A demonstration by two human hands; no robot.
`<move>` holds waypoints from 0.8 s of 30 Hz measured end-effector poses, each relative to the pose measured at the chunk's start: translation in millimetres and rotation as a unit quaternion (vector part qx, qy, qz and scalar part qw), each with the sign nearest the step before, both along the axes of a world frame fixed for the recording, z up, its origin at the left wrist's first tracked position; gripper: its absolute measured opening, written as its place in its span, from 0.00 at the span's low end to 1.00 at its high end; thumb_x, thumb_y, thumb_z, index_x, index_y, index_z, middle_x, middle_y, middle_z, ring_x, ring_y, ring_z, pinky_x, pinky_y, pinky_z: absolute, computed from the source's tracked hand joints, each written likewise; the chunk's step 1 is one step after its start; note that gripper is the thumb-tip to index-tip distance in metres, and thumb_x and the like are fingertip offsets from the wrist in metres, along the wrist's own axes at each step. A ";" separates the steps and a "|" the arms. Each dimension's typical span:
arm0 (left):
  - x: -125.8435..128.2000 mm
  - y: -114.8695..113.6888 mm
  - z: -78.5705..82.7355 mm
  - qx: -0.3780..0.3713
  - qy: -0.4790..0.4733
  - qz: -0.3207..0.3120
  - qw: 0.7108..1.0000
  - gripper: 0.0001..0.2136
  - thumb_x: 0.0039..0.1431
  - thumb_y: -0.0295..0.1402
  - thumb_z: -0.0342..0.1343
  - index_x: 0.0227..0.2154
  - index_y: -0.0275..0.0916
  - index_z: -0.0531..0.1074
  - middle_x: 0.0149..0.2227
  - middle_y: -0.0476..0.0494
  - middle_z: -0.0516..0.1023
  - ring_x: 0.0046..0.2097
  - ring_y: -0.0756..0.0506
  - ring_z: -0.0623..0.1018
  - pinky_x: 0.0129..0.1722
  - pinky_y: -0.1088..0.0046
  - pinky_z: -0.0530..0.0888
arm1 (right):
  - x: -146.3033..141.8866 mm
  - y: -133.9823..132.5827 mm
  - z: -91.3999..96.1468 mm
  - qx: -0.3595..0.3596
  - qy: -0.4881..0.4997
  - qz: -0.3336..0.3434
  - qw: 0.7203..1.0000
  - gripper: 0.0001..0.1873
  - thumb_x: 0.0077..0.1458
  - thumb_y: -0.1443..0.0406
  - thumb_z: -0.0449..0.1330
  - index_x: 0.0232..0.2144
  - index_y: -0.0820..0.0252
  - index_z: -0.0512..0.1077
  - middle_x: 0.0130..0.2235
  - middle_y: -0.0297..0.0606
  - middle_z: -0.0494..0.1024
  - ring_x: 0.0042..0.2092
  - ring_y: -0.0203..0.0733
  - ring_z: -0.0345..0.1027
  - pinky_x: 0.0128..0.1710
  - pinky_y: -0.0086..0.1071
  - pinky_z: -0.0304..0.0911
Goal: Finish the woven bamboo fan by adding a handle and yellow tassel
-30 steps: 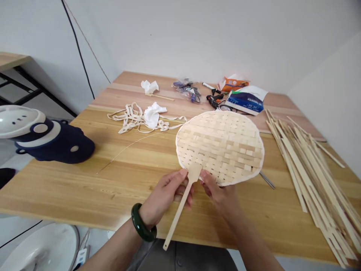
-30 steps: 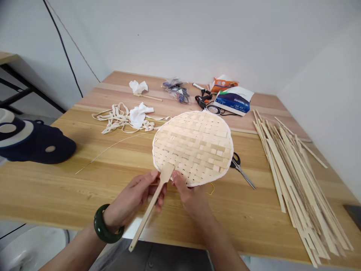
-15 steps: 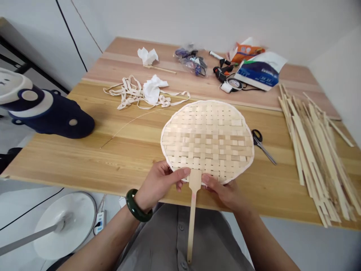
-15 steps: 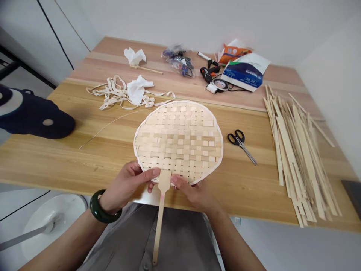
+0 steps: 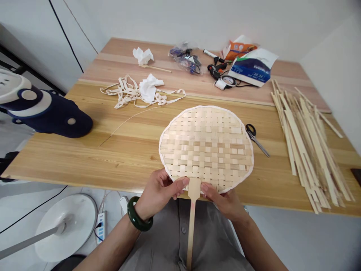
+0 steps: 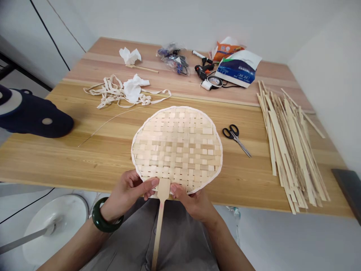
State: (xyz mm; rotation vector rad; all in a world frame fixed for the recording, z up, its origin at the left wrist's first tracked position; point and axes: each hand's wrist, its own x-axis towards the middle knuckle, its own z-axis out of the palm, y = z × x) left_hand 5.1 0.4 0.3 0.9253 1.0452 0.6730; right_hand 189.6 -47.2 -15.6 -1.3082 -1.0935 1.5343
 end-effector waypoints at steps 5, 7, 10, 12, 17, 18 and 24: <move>0.7 -2.1 -1.2 0.010 -0.004 0.005 1.000 0.16 0.48 0.44 0.66 0.18 0.38 0.71 0.16 0.50 0.68 0.20 0.52 0.65 0.20 0.75 0.63 | 1.3 -2.4 -7.4 0.017 -0.030 -0.019 0.999 0.16 0.56 0.52 0.59 0.22 0.54 0.71 0.24 0.35 0.71 0.29 0.42 0.66 0.30 0.37 0.68; 0.4 -1.9 -1.7 0.013 -0.002 0.000 1.000 0.16 0.48 0.44 0.66 0.17 0.38 0.71 0.16 0.50 0.68 0.20 0.52 0.64 0.20 0.75 0.62 | 1.1 -3.0 -8.7 0.014 -0.030 -0.013 0.999 0.16 0.56 0.52 0.59 0.23 0.54 0.71 0.25 0.35 0.72 0.29 0.42 0.66 0.30 0.37 0.68; 0.3 -0.5 -2.1 0.014 0.004 -0.009 1.000 0.16 0.49 0.43 0.65 0.17 0.38 0.70 0.16 0.50 0.67 0.20 0.52 0.64 0.21 0.75 0.61 | -0.3 -4.1 -6.9 -0.009 -0.027 -0.022 0.999 0.16 0.56 0.51 0.59 0.25 0.54 0.72 0.27 0.36 0.73 0.32 0.43 0.67 0.35 0.39 0.69; 0.7 0.7 -2.3 0.011 0.005 -0.011 1.000 0.16 0.49 0.43 0.65 0.17 0.38 0.70 0.16 0.50 0.68 0.20 0.52 0.64 0.21 0.75 0.61 | -1.4 -5.0 -5.2 -0.025 -0.023 -0.037 0.999 0.15 0.56 0.52 0.59 0.25 0.53 0.72 0.27 0.36 0.73 0.33 0.44 0.67 0.37 0.40 0.69; 1.3 2.5 -4.4 0.009 0.010 -0.022 1.000 0.16 0.49 0.44 0.65 0.18 0.38 0.71 0.17 0.50 0.69 0.21 0.52 0.65 0.21 0.75 0.61 | -3.4 -6.6 -6.7 -0.038 -0.019 -0.052 0.998 0.15 0.55 0.52 0.61 0.24 0.54 0.72 0.26 0.35 0.72 0.31 0.42 0.66 0.35 0.39 0.70; 1.1 2.3 -5.2 0.008 0.010 -0.023 1.000 0.16 0.49 0.44 0.65 0.18 0.38 0.71 0.17 0.50 0.69 0.21 0.52 0.65 0.21 0.75 0.61 | -3.8 -6.9 -7.4 -0.039 -0.020 -0.056 0.997 0.15 0.55 0.52 0.61 0.25 0.54 0.72 0.26 0.35 0.72 0.31 0.42 0.66 0.35 0.38 0.70; 0.6 0.7 -8.8 -0.003 0.006 -0.020 1.000 0.16 0.50 0.44 0.65 0.18 0.38 0.70 0.17 0.50 0.68 0.21 0.52 0.64 0.21 0.75 0.61 | -5.3 -7.3 -7.9 -0.055 -0.015 -0.064 0.996 0.16 0.54 0.51 0.62 0.25 0.54 0.71 0.26 0.34 0.72 0.31 0.41 0.66 0.33 0.38 0.69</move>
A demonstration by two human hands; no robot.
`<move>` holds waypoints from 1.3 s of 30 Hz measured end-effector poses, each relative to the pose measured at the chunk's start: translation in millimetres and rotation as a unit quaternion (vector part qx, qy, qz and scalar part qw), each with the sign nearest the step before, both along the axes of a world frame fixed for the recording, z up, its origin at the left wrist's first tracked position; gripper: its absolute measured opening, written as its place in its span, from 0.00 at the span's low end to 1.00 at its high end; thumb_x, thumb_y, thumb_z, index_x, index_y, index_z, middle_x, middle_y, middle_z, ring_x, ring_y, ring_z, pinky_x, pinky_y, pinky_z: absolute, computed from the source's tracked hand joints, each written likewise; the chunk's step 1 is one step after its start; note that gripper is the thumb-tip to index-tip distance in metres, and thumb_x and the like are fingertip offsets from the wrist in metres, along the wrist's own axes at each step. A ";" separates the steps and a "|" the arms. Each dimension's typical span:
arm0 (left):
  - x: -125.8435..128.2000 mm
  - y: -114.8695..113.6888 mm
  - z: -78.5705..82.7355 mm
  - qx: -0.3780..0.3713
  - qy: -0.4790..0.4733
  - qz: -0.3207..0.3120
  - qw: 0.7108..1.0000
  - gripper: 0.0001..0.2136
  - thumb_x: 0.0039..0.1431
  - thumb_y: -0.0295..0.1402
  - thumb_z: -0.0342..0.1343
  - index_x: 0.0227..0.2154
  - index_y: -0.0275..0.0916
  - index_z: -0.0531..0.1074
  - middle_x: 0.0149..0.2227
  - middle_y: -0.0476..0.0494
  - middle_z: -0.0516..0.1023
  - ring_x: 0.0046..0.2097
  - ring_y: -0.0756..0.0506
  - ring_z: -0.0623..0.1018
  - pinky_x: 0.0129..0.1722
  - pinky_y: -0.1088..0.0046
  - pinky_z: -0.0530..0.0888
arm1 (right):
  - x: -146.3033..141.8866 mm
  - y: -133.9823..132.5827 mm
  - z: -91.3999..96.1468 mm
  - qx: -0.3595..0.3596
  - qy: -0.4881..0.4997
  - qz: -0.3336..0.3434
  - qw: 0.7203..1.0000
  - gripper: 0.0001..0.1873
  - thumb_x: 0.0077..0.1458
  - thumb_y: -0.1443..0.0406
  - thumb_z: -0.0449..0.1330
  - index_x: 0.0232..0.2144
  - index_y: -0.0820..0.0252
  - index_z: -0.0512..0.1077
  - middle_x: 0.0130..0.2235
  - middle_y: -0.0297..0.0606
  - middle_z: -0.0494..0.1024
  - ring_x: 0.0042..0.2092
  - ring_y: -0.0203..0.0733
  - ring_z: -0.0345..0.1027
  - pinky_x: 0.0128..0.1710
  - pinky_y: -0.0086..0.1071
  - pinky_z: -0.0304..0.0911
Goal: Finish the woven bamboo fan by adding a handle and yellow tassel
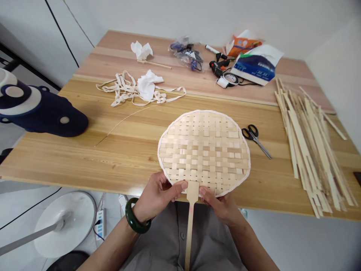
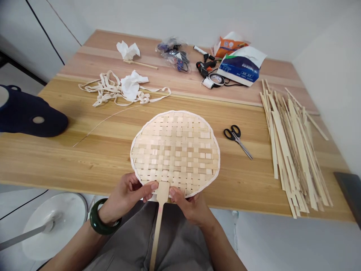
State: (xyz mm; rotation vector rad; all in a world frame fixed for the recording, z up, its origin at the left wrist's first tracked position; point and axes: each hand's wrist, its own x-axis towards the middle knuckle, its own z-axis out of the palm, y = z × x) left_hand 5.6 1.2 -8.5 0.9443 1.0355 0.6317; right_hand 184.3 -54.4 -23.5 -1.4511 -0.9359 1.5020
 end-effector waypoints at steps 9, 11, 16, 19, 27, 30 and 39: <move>-0.5 0.0 -3.2 -0.008 0.007 -0.003 1.000 0.18 0.50 0.45 0.64 0.17 0.38 0.70 0.16 0.50 0.67 0.20 0.51 0.64 0.21 0.74 0.62 | -2.4 1.2 1.6 0.001 0.015 0.003 1.000 0.16 0.55 0.51 0.61 0.25 0.54 0.71 0.24 0.33 0.69 0.30 0.41 0.65 0.33 0.37 0.68; -0.6 -0.5 -3.8 -0.007 0.009 -0.002 1.000 0.17 0.50 0.45 0.64 0.18 0.37 0.70 0.16 0.49 0.67 0.21 0.52 0.65 0.21 0.75 0.63 | -3.0 1.0 0.9 -0.005 0.023 -0.002 1.000 0.15 0.54 0.50 0.61 0.27 0.54 0.71 0.24 0.32 0.69 0.28 0.40 0.64 0.31 0.36 0.68; -0.9 -2.6 -4.6 -0.008 0.013 -0.002 1.000 0.18 0.50 0.45 0.64 0.18 0.37 0.70 0.16 0.49 0.68 0.21 0.51 0.66 0.22 0.75 0.65 | -3.6 -0.2 -1.9 -0.020 0.029 -0.011 0.999 0.17 0.53 0.50 0.63 0.23 0.54 0.68 0.21 0.31 0.63 0.25 0.38 0.58 0.28 0.36 0.66; 0.2 -0.4 -2.9 -0.020 0.009 0.006 1.000 0.18 0.50 0.45 0.64 0.18 0.37 0.70 0.16 0.50 0.68 0.21 0.51 0.66 0.22 0.75 0.64 | -4.4 1.7 -1.9 -0.030 0.039 -0.010 0.999 0.19 0.52 0.49 0.63 0.22 0.55 0.66 0.21 0.30 0.61 0.24 0.36 0.53 0.24 0.33 0.61; 16.0 21.5 7.6 -0.012 -0.071 0.024 0.997 0.14 0.49 0.44 0.66 0.31 0.37 0.77 0.31 0.43 0.80 0.33 0.46 0.76 0.33 0.71 0.74 | 12.3 30.9 -4.7 0.021 -0.001 0.002 1.000 0.18 0.52 0.48 0.63 0.24 0.54 0.69 0.24 0.34 0.68 0.26 0.39 0.61 0.26 0.35 0.63; 23.0 29.3 4.7 -0.009 -0.094 0.015 0.995 0.15 0.48 0.41 0.67 0.35 0.37 0.78 0.35 0.42 0.82 0.36 0.45 0.78 0.36 0.70 0.75 | 19.8 49.3 -8.8 0.059 -0.005 -0.012 0.998 0.16 0.52 0.49 0.64 0.27 0.54 0.71 0.26 0.35 0.72 0.28 0.41 0.64 0.28 0.36 0.65; 32.3 77.2 18.7 0.065 -0.103 0.097 0.988 0.16 0.44 0.42 0.70 0.31 0.37 0.77 0.29 0.44 0.82 0.31 0.46 0.78 0.33 0.71 0.74 | -0.9 80.0 -13.3 0.128 0.058 0.063 0.988 0.23 0.49 0.46 0.64 0.41 0.53 0.75 0.38 0.41 0.78 0.42 0.49 0.73 0.46 0.45 0.66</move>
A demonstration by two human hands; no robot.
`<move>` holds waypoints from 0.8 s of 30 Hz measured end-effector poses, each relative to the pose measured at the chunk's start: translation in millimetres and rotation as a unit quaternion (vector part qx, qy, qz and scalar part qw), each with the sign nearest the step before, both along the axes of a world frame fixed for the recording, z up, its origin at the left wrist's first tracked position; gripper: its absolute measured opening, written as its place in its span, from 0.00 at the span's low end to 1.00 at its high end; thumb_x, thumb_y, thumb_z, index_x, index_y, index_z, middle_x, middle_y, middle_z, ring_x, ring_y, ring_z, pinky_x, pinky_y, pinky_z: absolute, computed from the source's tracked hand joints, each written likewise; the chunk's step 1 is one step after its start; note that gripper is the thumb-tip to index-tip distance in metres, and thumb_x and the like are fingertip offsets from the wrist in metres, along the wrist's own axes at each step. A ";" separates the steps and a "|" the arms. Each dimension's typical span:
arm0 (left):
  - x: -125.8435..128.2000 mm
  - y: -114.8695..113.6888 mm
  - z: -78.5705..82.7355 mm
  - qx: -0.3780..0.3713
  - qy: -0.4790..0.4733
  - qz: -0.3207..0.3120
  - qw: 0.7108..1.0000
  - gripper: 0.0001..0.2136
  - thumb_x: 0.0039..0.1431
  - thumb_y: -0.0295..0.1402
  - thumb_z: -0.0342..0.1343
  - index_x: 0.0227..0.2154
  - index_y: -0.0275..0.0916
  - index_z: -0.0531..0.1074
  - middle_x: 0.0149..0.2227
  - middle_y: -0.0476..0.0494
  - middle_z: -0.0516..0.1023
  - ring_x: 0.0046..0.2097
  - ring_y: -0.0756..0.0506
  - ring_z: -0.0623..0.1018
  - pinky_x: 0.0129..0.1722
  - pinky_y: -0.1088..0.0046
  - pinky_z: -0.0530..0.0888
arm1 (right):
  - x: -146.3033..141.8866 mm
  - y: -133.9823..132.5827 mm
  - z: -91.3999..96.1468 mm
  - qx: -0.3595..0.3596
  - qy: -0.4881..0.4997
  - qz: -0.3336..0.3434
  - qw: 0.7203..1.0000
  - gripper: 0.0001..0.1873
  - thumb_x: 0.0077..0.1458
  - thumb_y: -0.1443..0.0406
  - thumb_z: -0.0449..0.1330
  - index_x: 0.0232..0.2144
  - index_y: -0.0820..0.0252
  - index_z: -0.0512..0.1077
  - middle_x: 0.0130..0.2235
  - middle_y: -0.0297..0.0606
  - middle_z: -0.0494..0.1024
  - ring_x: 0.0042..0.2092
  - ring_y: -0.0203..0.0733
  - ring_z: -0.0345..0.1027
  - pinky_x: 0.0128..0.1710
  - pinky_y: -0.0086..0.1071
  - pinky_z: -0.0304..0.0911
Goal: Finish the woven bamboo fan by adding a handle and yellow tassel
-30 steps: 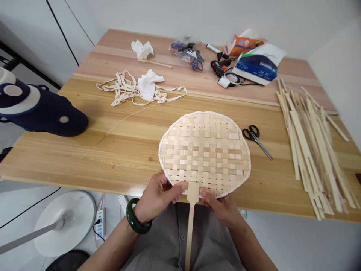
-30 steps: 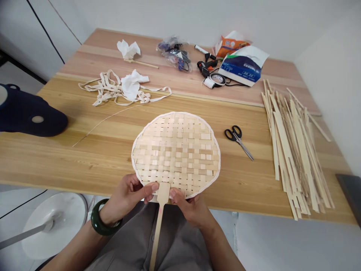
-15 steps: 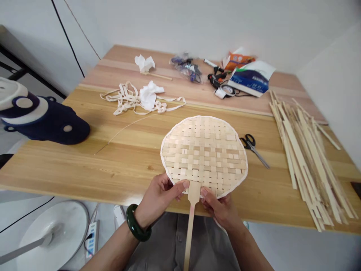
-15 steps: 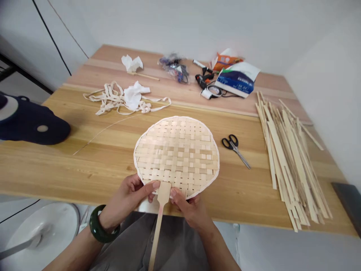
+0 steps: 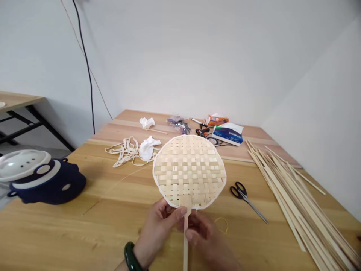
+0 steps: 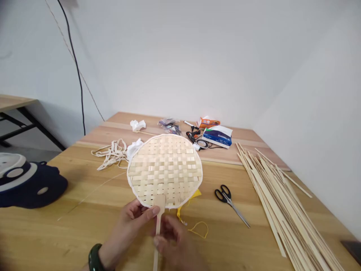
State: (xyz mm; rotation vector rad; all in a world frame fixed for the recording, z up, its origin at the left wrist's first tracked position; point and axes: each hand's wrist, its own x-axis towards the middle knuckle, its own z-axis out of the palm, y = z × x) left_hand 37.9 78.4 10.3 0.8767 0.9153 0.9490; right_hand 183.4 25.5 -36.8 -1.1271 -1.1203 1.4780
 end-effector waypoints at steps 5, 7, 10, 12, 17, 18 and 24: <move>4.5 29.9 7.1 0.057 0.000 0.035 0.998 0.17 0.43 0.42 0.70 0.33 0.37 0.78 0.35 0.41 0.83 0.39 0.42 0.80 0.41 0.69 0.76 | -16.6 10.7 -23.0 -0.005 0.059 0.014 0.998 0.22 0.54 0.44 0.59 0.37 0.55 0.70 0.29 0.37 0.77 0.32 0.42 0.73 0.37 0.39 0.68; 8.2 36.3 4.1 0.076 0.008 0.012 0.997 0.17 0.45 0.43 0.69 0.34 0.36 0.77 0.36 0.40 0.83 0.36 0.44 0.81 0.39 0.70 0.76 | -16.2 22.0 -22.2 0.000 0.072 0.007 0.997 0.23 0.55 0.44 0.57 0.36 0.56 0.67 0.24 0.32 0.73 0.24 0.37 0.67 0.32 0.36 0.67; 15.9 38.7 -8.7 0.072 0.008 -0.042 0.996 0.22 0.48 0.47 0.66 0.40 0.35 0.75 0.43 0.37 0.80 0.24 0.50 0.78 0.25 0.73 0.75 | -8.4 40.9 -11.6 0.023 0.061 0.003 0.998 0.22 0.57 0.45 0.57 0.32 0.58 0.66 0.21 0.27 0.66 0.20 0.31 0.58 0.25 0.30 0.63; 20.7 37.3 -18.1 0.055 -0.003 -0.072 0.996 0.28 0.47 0.50 0.65 0.46 0.36 0.72 0.47 0.34 0.78 0.19 0.51 0.75 0.17 0.74 0.72 | -2.9 51.0 -5.0 0.043 0.046 0.000 0.998 0.22 0.58 0.46 0.57 0.30 0.59 0.65 0.20 0.26 0.64 0.20 0.30 0.57 0.22 0.26 0.58; 24.3 37.4 -22.0 0.047 0.014 -0.097 0.994 0.29 0.50 0.50 0.63 0.48 0.34 0.69 0.29 0.43 0.80 0.18 0.47 0.77 0.17 0.72 0.74 | -5.6 62.7 -0.3 0.032 0.069 0.014 0.997 0.24 0.56 0.44 0.57 0.29 0.58 0.64 0.20 0.24 0.59 0.18 0.28 0.50 0.18 0.25 0.53; 23.1 38.9 -19.5 0.042 0.023 -0.106 0.993 0.28 0.50 0.50 0.62 0.47 0.33 0.69 0.24 0.46 0.78 0.17 0.46 0.76 0.16 0.72 0.73 | -8.2 62.6 1.0 0.028 0.062 0.024 0.997 0.24 0.56 0.43 0.56 0.28 0.58 0.64 0.20 0.24 0.60 0.18 0.28 0.50 0.17 0.26 0.53; 0.0 49.0 -3.8 0.078 0.076 0.008 0.994 0.22 0.47 0.46 0.66 0.38 0.34 0.74 0.29 0.44 0.81 0.32 0.45 0.82 0.34 0.74 0.78 | 19.6 50.1 22.9 0.066 -0.129 -0.004 0.989 0.16 0.53 0.52 0.62 0.34 0.57 0.74 0.34 0.37 0.79 0.35 0.40 0.72 0.38 0.33 0.67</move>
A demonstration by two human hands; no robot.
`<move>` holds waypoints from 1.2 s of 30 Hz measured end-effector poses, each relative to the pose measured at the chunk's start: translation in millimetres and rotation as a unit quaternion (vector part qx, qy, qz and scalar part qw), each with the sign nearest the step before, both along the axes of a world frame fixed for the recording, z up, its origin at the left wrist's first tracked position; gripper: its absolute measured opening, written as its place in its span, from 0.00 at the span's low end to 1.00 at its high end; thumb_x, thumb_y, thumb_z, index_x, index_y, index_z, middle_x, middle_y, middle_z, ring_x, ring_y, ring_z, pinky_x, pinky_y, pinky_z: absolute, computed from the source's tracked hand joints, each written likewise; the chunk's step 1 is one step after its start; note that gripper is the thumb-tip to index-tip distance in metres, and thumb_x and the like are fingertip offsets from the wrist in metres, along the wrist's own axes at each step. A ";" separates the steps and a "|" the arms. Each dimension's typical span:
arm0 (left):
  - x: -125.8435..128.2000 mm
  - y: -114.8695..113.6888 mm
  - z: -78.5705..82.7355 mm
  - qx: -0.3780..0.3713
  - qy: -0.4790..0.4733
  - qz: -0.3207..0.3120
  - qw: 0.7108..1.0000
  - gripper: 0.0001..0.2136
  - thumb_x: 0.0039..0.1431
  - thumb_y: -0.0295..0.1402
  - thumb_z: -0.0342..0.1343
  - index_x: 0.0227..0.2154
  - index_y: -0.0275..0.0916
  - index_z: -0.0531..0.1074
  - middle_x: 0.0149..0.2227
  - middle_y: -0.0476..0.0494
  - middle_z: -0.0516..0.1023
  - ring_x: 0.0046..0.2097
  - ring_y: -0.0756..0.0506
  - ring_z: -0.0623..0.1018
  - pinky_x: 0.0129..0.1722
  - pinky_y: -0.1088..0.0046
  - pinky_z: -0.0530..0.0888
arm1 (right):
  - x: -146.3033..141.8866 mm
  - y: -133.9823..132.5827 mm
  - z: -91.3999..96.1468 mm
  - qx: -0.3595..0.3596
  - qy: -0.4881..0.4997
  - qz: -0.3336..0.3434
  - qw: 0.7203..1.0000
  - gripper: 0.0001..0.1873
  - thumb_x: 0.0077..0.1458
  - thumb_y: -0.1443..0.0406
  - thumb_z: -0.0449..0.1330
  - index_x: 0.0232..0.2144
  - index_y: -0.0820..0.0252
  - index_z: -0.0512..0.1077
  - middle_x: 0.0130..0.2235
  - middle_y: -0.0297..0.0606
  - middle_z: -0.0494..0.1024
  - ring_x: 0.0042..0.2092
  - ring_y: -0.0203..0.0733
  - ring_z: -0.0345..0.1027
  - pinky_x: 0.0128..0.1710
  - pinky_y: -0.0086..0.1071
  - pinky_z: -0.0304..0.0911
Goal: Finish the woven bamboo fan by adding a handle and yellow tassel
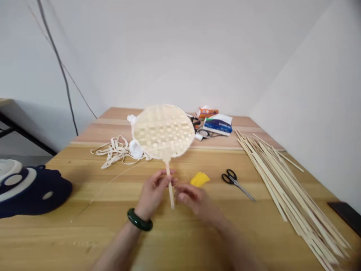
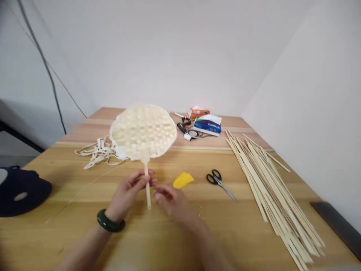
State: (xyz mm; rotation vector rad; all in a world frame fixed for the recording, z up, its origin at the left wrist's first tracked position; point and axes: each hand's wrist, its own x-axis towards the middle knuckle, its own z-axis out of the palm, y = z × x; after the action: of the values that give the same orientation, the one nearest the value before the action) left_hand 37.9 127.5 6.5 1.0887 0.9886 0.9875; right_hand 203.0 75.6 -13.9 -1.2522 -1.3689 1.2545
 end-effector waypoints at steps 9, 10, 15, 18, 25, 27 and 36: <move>-38.3 -28.8 -10.3 -0.082 0.069 0.031 0.994 0.20 0.48 0.44 0.67 0.39 0.36 0.76 0.35 0.44 0.82 0.34 0.46 0.82 0.38 0.72 0.79 | 125.2 -54.7 -1.4 0.043 -0.305 -0.288 0.907 0.14 0.54 0.55 0.59 0.36 0.57 0.77 0.38 0.43 0.80 0.38 0.48 0.71 0.43 0.45 0.66; -37.6 -31.8 -11.3 -0.084 0.071 0.031 0.993 0.20 0.48 0.44 0.67 0.40 0.36 0.77 0.34 0.44 0.82 0.34 0.46 0.82 0.38 0.72 0.79 | 120.1 -59.7 -1.7 0.065 -0.333 -0.263 0.903 0.11 0.55 0.57 0.59 0.35 0.56 0.77 0.37 0.42 0.80 0.39 0.47 0.71 0.44 0.45 0.65; -24.5 -36.3 -10.4 -0.072 0.052 0.051 0.995 0.19 0.48 0.43 0.67 0.38 0.35 0.77 0.34 0.44 0.82 0.33 0.46 0.82 0.36 0.72 0.79 | 67.6 -70.8 -1.5 0.197 -0.475 -0.077 0.854 0.07 0.59 0.67 0.58 0.35 0.56 0.76 0.37 0.39 0.79 0.42 0.46 0.68 0.41 0.38 0.65; -17.8 -35.7 -8.1 -0.066 0.035 0.056 0.996 0.18 0.48 0.43 0.67 0.37 0.34 0.77 0.41 0.41 0.81 0.34 0.45 0.82 0.36 0.70 0.80 | 49.7 -71.0 -7.2 0.212 -0.517 -0.045 0.828 0.06 0.58 0.68 0.59 0.37 0.59 0.76 0.39 0.40 0.79 0.43 0.47 0.68 0.39 0.38 0.66; -13.1 -30.6 -8.7 -0.069 -0.010 0.053 0.996 0.17 0.46 0.40 0.68 0.34 0.33 0.76 0.37 0.42 0.81 0.33 0.45 0.82 0.36 0.68 0.81 | 51.4 -65.8 -19.0 0.187 -0.509 -0.092 0.835 0.06 0.59 0.70 0.55 0.32 0.60 0.71 0.35 0.40 0.78 0.40 0.47 0.71 0.37 0.38 0.67; -12.5 -29.5 -8.1 -0.064 -0.019 0.054 0.996 0.16 0.47 0.40 0.68 0.34 0.33 0.77 0.36 0.43 0.81 0.33 0.46 0.82 0.36 0.69 0.81 | 54.8 -67.2 -10.5 0.141 -0.442 -0.115 0.878 0.04 0.59 0.67 0.56 0.33 0.59 0.71 0.33 0.37 0.78 0.35 0.43 0.72 0.33 0.34 0.67; -5.9 -34.6 -7.9 -0.076 -0.011 0.028 0.997 0.15 0.47 0.40 0.67 0.34 0.34 0.76 0.34 0.44 0.81 0.33 0.44 0.82 0.35 0.67 0.80 | 74.5 -83.8 53.6 0.116 -0.309 -0.225 0.917 0.06 0.57 0.58 0.61 0.34 0.54 0.73 0.34 0.35 0.75 0.31 0.37 0.69 0.29 0.31 0.67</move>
State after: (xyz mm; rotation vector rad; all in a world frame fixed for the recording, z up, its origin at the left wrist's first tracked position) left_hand 32.0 92.9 -1.4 0.9264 1.0642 0.9506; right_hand 277.5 -8.2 39.7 -1.7444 -1.4775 0.3656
